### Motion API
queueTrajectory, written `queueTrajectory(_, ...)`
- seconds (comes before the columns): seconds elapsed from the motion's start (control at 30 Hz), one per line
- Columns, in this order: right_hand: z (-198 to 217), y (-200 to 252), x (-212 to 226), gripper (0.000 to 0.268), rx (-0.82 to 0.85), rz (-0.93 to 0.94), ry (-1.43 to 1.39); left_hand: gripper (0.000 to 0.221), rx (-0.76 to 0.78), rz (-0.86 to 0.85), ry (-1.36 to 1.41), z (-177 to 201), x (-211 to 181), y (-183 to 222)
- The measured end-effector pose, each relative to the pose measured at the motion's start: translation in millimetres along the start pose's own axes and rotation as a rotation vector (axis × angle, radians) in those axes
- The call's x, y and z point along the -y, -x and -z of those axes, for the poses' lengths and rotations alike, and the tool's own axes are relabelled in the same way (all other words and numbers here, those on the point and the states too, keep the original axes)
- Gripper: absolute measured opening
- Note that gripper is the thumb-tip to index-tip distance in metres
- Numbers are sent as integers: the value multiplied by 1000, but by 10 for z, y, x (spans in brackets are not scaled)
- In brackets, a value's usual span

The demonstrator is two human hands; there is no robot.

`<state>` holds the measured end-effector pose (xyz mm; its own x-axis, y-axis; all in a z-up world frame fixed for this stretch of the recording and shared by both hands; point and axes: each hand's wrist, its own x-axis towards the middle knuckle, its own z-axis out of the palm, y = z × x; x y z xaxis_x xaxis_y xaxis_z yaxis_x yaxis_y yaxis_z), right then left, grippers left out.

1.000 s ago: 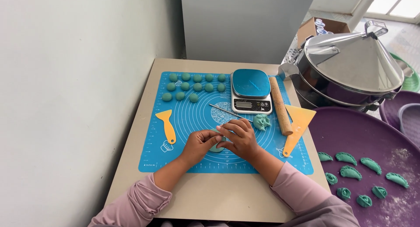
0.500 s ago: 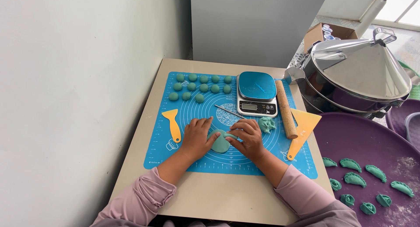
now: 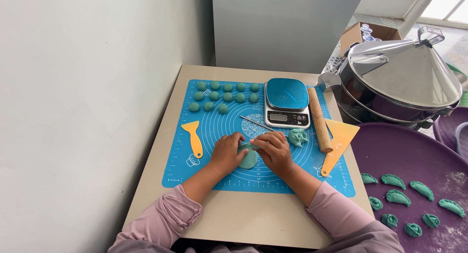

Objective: The person is preparing small pastries by rolling out pre-portioned blue dough balls with a rolling pin and hand-shaping them into crescents on a silicone mat.

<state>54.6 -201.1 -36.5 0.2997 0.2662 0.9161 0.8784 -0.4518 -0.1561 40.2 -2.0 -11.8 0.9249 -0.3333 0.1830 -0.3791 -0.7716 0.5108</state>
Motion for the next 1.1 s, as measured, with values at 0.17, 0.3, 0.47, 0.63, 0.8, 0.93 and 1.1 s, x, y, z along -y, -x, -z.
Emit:
queueTrajectory(0.17,1,-4,5,18,-6,13,4,22,29,-48,-8,-143,96,-67)
queueTrajectory(0.3,3,10,-11,16,-18,14,-29,17,24,-96,198,24,-23,39)
queueTrajectory(0.47,34,33,-40,15,-27,-18,-76,17,-31,-52,512,289,-221,232)
queueTrajectory(0.63,-8,195,-188,13,-50,-32,-113,18,-85,0,978,43,79,150)
queueTrajectory(0.8,32,83,-75,17,11,-67,-61,27,97,394,1589,-136,141,78)
queueTrajectory(0.93,64,-4,-13,20,23,-72,-50,38,94,426,1671,-152,108,69)
queueTrajectory(1.1,67,-43,18,20,46,-113,-65,38,71,446,1723,-346,241,6)
